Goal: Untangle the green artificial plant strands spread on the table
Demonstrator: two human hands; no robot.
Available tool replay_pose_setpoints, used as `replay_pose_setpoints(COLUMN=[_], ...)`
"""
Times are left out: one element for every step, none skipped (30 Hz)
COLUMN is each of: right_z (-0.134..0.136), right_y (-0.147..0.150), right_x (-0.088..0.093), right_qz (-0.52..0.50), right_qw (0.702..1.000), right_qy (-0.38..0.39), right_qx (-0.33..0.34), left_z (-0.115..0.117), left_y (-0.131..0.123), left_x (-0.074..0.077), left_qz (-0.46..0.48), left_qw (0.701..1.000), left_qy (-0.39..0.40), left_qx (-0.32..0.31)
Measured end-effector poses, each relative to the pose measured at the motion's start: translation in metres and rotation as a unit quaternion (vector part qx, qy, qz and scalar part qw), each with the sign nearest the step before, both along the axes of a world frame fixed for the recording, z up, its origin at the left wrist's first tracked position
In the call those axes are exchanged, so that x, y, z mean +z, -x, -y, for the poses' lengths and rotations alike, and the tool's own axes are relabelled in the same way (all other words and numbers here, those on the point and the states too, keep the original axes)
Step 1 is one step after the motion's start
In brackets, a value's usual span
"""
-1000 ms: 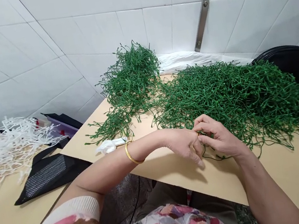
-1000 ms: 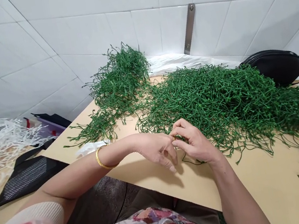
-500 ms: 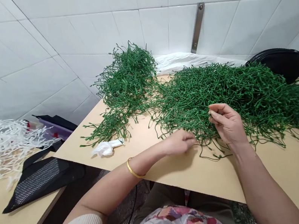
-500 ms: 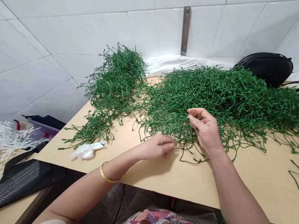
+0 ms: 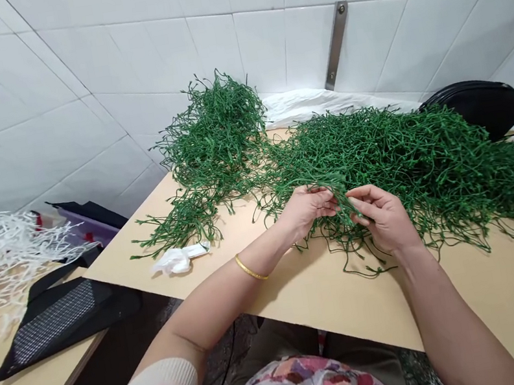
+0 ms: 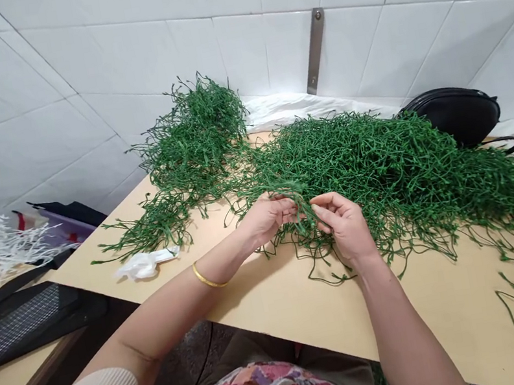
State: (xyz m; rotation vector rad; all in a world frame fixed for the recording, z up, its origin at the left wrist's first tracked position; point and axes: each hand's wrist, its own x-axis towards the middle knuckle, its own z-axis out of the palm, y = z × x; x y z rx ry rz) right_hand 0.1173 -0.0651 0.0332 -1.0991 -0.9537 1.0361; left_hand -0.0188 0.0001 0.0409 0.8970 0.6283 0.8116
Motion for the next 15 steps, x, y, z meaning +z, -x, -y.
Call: replay_pose_setpoints(right_z=[-0.001,-0.002,-0.002,-0.003,-0.004,-0.004,-0.004,-0.004,-0.004,-0.004,-0.004,-0.003,-0.003,-0.003,-0.002], right_y=[-0.001,-0.002,-0.003,-0.004,-0.005,-0.005,-0.005,-0.004,-0.003,-0.001,0.000,0.002,0.003,0.004,0.004], right_x=[0.000,0.000,0.000,0.000,0.000,0.000,-0.001,-0.001,-0.002,-0.002,-0.003,-0.005,-0.006,-0.006,-0.006], right_qz=[-0.023,-0.042,-0.058,-0.068,-0.072,-0.071,-0.067,-0.060,-0.054,-0.049,-0.045,-0.038,-0.029,-0.016,0.005], right_qw=[1.000,0.999,0.998,0.997,0.996,0.996,0.996,0.996,0.997,0.997,0.997,0.998,0.998,0.998,0.999], right_qy=[0.011,0.022,0.032,0.040,0.046,0.049,0.049,0.049,0.049,0.050,0.051,0.051,0.051,0.051,0.051], right_qx=[-0.008,-0.015,-0.021,-0.027,-0.032,-0.035,-0.036,-0.037,-0.036,-0.033,-0.030,-0.026,-0.022,-0.017,-0.012], left_z=[0.000,0.000,0.001,0.001,0.002,0.003,0.003,0.003,0.003,0.002,0.002,0.001,0.000,-0.001,-0.002], left_y=[0.000,0.000,0.000,0.001,0.002,0.002,0.003,0.004,0.004,0.004,0.004,0.003,0.003,0.003,0.003], left_x=[0.000,-0.001,-0.001,-0.001,-0.001,-0.002,-0.002,-0.003,-0.004,-0.005,-0.007,-0.008,-0.010,-0.011,-0.013], left_qz=[-0.009,-0.021,-0.031,-0.034,-0.027,-0.013,0.003,0.017,0.024,0.025,0.024,0.025,0.028,0.034,0.039], left_qw=[1.000,1.000,0.999,0.999,0.998,0.998,0.998,0.999,0.999,0.999,0.999,0.999,0.999,0.999,0.999], left_qy=[-0.001,-0.005,-0.012,-0.020,-0.027,-0.032,-0.035,-0.035,-0.035,-0.034,-0.032,-0.025,-0.015,-0.003,0.011], left_qx=[-0.009,-0.017,-0.026,-0.034,-0.041,-0.045,-0.043,-0.036,-0.028,-0.023,-0.023,-0.023,-0.027,-0.028,-0.026])
